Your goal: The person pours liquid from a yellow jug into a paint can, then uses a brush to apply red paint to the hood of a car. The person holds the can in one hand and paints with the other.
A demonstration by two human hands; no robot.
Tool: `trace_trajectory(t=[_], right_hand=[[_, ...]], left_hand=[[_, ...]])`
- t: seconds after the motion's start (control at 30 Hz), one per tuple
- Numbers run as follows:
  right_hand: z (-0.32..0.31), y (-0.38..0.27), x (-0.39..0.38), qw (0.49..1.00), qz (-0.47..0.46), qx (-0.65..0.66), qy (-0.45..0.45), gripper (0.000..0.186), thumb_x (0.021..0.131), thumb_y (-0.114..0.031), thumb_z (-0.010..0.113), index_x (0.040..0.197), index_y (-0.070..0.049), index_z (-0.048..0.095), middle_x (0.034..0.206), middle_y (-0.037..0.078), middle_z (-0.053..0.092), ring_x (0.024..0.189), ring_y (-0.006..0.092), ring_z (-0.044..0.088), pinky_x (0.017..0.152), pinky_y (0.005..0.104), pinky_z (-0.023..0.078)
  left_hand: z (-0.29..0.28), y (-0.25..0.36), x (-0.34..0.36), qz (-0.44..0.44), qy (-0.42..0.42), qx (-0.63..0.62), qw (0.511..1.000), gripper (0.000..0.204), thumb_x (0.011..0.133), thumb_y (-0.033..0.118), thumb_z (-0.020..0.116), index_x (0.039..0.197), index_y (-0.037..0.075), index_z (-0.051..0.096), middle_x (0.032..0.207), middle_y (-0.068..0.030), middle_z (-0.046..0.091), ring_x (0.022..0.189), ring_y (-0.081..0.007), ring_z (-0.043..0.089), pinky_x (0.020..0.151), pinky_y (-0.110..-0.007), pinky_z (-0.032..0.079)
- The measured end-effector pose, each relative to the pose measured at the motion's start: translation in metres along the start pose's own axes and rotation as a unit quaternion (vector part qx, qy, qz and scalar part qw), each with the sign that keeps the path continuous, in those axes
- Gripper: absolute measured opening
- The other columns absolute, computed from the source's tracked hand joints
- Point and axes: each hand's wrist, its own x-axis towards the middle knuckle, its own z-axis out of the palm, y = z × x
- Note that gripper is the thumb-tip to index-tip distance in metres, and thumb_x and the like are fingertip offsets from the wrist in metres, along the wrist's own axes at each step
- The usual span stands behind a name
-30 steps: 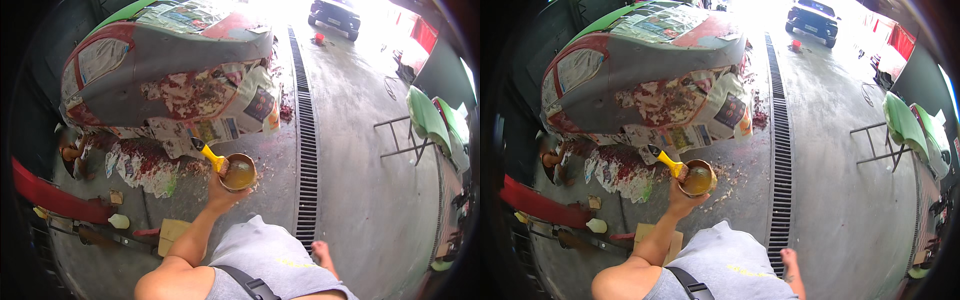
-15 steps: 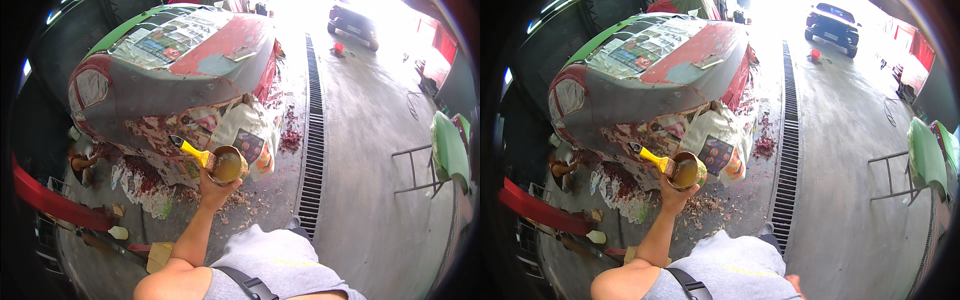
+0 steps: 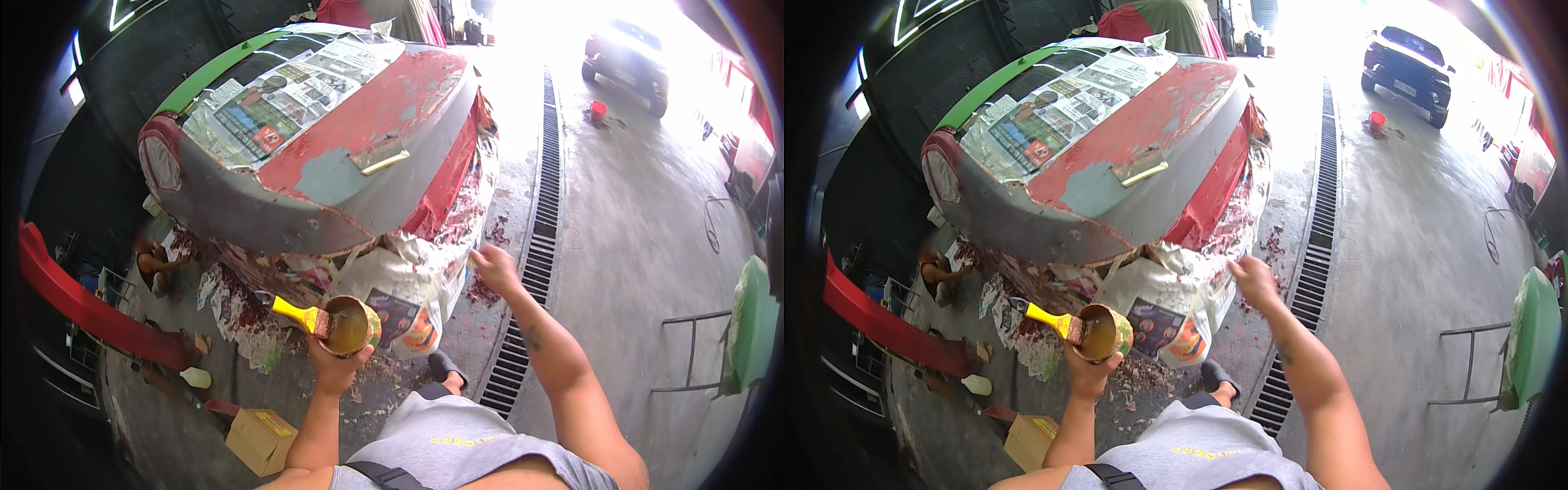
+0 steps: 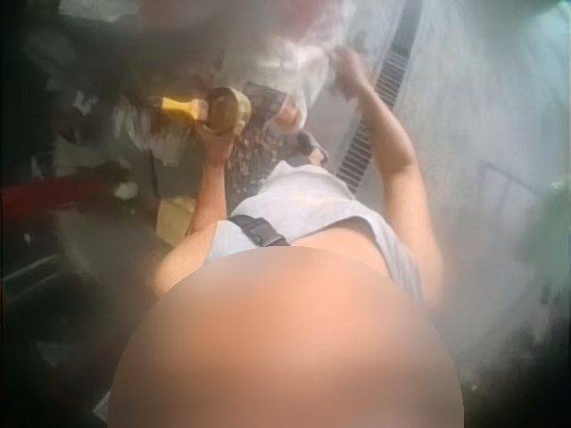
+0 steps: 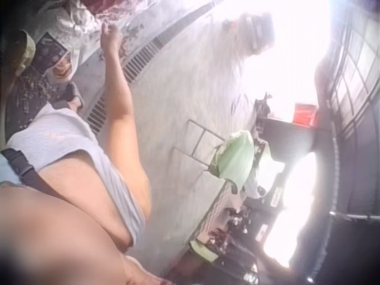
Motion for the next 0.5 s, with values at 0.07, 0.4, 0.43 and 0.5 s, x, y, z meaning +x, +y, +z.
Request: trace_trajectory(t=[0.07,0.4,0.43,0.5], right_hand=[[0.025,-0.082,0.047,0.995,-0.073,0.067,-0.022,0.053,0.104,-0.053,0.069,0.094,-0.002,0.077,0.076,0.008,0.073,0.071,0.0163,0.07,0.068,0.0366,0.055],[0.059,-0.217,0.163,0.917,0.101,0.33,-0.199,0.047,0.105,-0.052,0.07,0.099,-0.005,0.072,0.076,0.001,0.071,0.06,0.0123,0.066,0.051,0.0275,0.043],[0.062,-0.216,0.168,0.906,0.101,0.355,-0.206,0.04,0.105,-0.047,0.072,0.095,-0.008,0.071,0.076,0.0,0.07,0.059,0.0107,0.065,0.051,0.0263,0.041],[0.066,-0.214,0.175,0.888,0.092,0.393,-0.222,0.037,0.106,-0.043,0.071,0.095,-0.007,0.071,0.075,0.0,0.07,0.059,0.0103,0.065,0.051,0.0259,0.041]], left_hand=[[0.012,-0.01,0.017,-0.01,0.019,-0.024,0.999,0.092,0.072,0.005,0.096,0.147,0.003,0.044,0.139,-0.0104,0.059,0.128,-0.0221,0.061,0.113,-0.04,0.051],[0.047,-0.051,0.088,-0.037,0.084,0.043,0.995,0.115,0.067,0.003,0.099,0.158,0.003,0.03,0.148,-0.0124,0.052,0.136,-0.0248,0.056,0.118,-0.042,0.048],[0.05,-0.051,0.094,-0.042,0.081,0.033,0.995,0.115,0.067,0.005,0.099,0.158,0.003,0.029,0.148,-0.0125,0.052,0.136,-0.025,0.056,0.118,-0.042,0.048],[0.056,-0.05,0.102,-0.03,0.078,0.01,0.996,0.117,0.066,0.009,0.1,0.158,0.002,0.028,0.149,-0.0128,0.052,0.136,-0.0256,0.057,0.118,-0.042,0.048]])
